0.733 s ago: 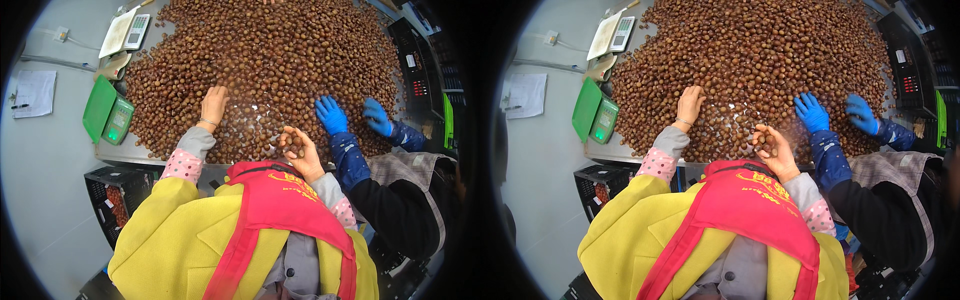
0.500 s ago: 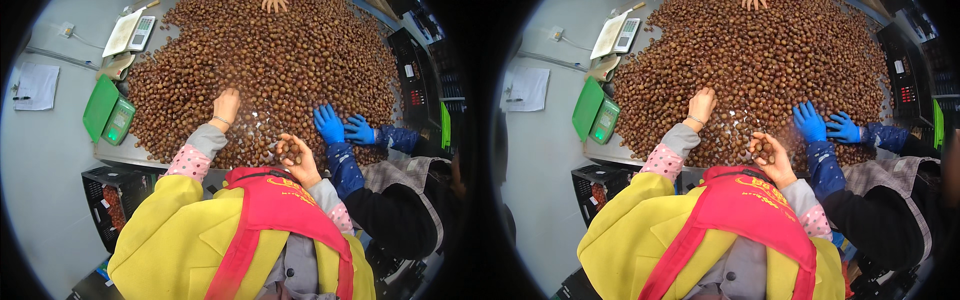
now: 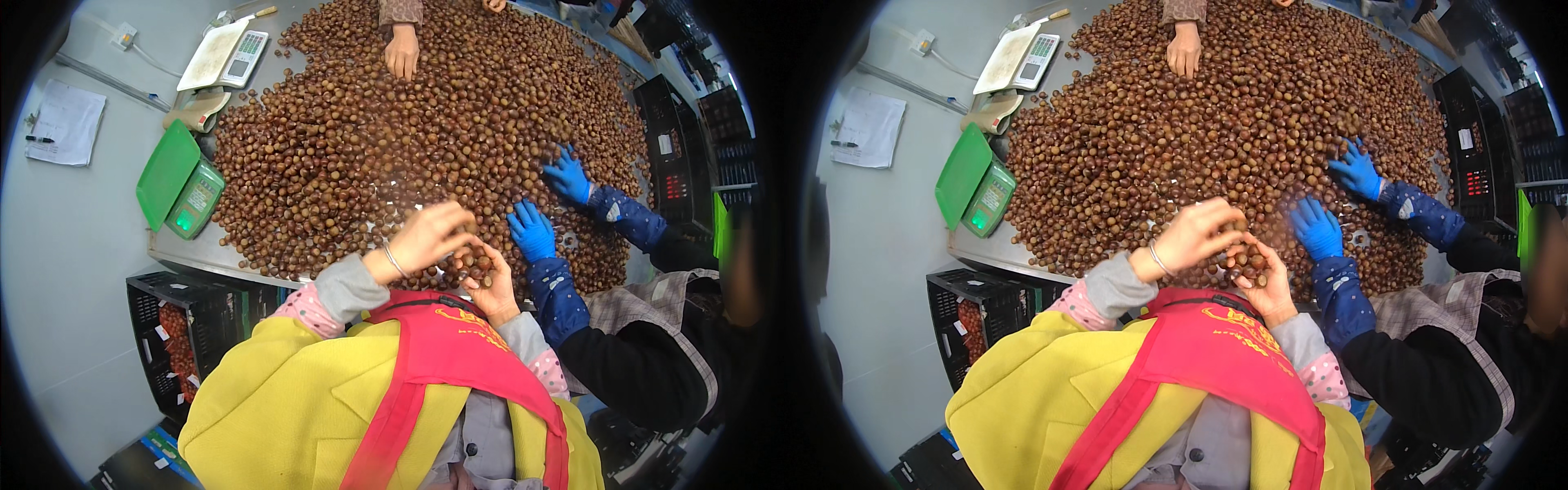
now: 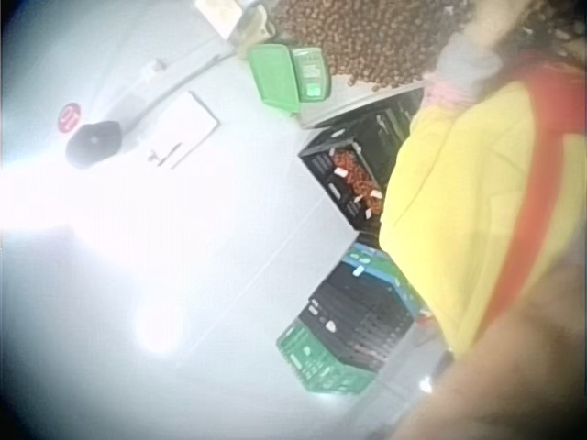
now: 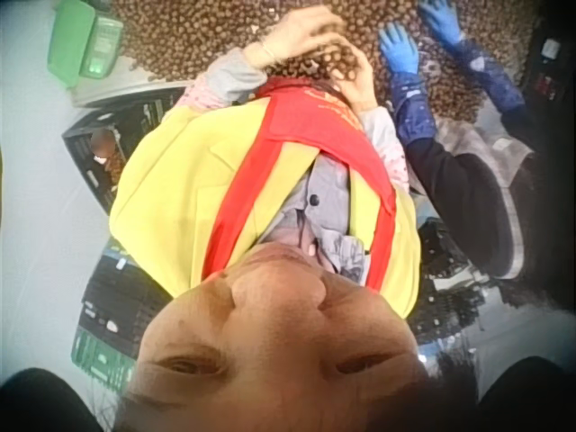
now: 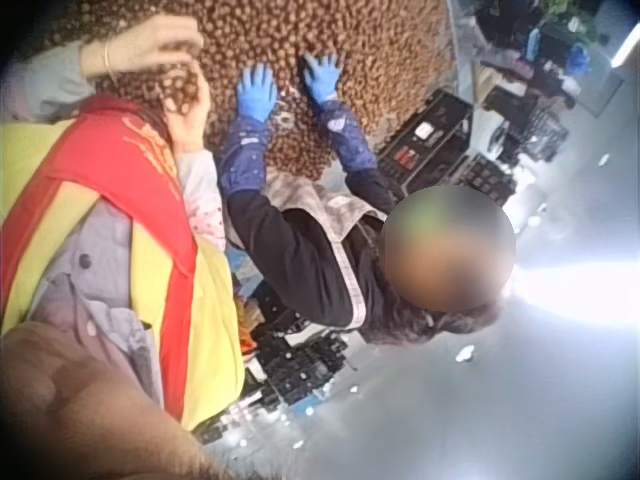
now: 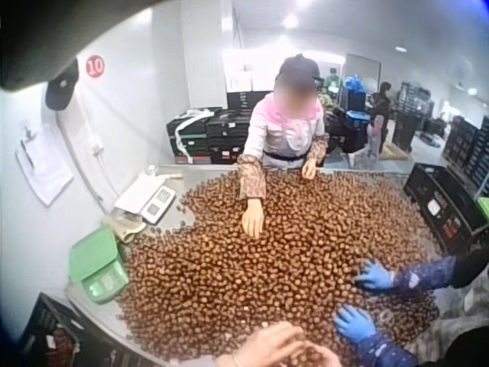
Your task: The person sorts a large pile of chestnuts on a metal table by hand, picking up individual nuts and moving them across the surface. Another worker wearing blue gloves also sorts chestnuts nearby. The camera wearer repeatedly picks, inspects, and places chestnuts without using tools.
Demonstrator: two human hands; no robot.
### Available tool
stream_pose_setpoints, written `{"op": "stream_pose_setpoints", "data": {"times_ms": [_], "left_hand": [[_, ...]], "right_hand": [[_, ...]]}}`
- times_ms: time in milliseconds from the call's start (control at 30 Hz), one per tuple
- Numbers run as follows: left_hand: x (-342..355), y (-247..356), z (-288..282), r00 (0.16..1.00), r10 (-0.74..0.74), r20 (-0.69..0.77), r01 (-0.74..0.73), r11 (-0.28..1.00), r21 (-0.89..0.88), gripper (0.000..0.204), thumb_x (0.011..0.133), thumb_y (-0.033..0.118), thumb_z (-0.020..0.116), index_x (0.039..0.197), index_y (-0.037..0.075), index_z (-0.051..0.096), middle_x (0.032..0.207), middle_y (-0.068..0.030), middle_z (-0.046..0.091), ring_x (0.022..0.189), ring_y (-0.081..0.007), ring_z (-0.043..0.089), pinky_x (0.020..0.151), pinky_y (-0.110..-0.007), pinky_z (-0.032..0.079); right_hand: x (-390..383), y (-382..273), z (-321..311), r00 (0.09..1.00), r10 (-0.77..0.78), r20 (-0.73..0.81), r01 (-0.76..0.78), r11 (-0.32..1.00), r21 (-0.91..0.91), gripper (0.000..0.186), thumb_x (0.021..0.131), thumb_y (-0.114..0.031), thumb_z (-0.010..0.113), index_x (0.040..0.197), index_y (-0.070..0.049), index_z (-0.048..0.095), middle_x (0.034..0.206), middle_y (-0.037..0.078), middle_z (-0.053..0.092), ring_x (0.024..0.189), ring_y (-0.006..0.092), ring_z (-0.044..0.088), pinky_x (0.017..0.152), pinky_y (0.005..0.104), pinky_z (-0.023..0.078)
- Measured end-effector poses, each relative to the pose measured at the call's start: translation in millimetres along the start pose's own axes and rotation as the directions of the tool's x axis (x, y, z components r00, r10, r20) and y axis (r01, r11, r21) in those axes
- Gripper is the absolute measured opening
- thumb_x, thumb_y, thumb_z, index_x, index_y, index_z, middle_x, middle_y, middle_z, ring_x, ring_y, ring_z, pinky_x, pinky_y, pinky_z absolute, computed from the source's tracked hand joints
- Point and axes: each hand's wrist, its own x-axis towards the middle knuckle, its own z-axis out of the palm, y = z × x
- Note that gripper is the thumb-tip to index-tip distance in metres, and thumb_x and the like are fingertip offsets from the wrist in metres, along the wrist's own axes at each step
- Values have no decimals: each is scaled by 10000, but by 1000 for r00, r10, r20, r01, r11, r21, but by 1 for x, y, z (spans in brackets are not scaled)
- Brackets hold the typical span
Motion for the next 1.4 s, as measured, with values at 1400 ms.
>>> {"op": "stream_pose_setpoints", "data": {"times_ms": [1400], "left_hand": [[26,-78,48,649,-744,-158,745,664,-62,265,1080,226,628,1115,-13,736,891,-81,729,740,-152,633,676,-333,527]], "right_hand": [[-80,-726,-96,16,-905,-425,982,-66,177,454,1079,-523,474,889,-125,583,839,70,681,858,305,693,1010,620,501]]}}
